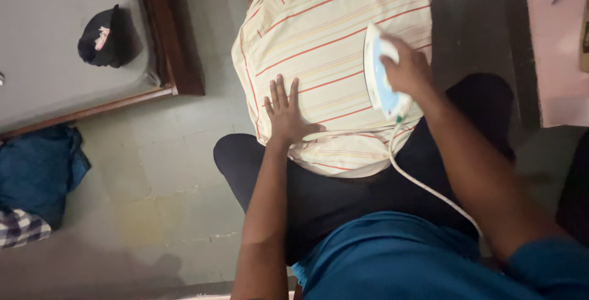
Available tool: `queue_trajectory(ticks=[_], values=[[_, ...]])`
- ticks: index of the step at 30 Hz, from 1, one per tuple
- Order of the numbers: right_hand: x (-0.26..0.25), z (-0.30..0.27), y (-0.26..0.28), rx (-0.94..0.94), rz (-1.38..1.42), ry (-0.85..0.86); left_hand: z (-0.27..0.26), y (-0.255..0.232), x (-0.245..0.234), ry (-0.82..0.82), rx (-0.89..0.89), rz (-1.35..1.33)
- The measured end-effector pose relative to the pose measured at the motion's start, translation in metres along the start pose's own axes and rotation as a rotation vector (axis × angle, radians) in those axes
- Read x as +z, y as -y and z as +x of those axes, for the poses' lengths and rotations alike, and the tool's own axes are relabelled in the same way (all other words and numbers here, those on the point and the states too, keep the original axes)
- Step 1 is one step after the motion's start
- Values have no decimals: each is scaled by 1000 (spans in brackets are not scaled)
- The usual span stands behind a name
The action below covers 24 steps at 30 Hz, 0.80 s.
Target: The person irons a striped shirt laid across their lap using a handheld electric iron. They repeatedly smooth the fabric with the iron, occasionally repositioning the shirt to access different areas.
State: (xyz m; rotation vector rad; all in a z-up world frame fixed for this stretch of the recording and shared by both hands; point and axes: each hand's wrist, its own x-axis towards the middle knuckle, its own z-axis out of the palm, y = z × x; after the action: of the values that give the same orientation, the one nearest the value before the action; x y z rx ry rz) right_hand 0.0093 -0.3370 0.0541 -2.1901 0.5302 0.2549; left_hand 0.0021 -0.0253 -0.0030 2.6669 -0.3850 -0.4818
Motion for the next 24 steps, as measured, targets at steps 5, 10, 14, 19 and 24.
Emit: queue_trajectory(ticks=[5, 10, 14, 19, 24], values=[[-14, 95, 22, -25, 65, -7, 1, 0, 3, -44, 14, -10], [-13, 124, 13, -58, 160, -30, -1, -3, 2, -71, 4, 6], [-3, 85, -16, 50, 67, -8, -3, -6, -1, -66, -1, 7], [8, -10, -45, 61, 140, 2, -5, -11, -1, -33, -23, 27], [24, -21, -74, 67, 124, -55, -26, 2, 2, -121, 96, -18]])
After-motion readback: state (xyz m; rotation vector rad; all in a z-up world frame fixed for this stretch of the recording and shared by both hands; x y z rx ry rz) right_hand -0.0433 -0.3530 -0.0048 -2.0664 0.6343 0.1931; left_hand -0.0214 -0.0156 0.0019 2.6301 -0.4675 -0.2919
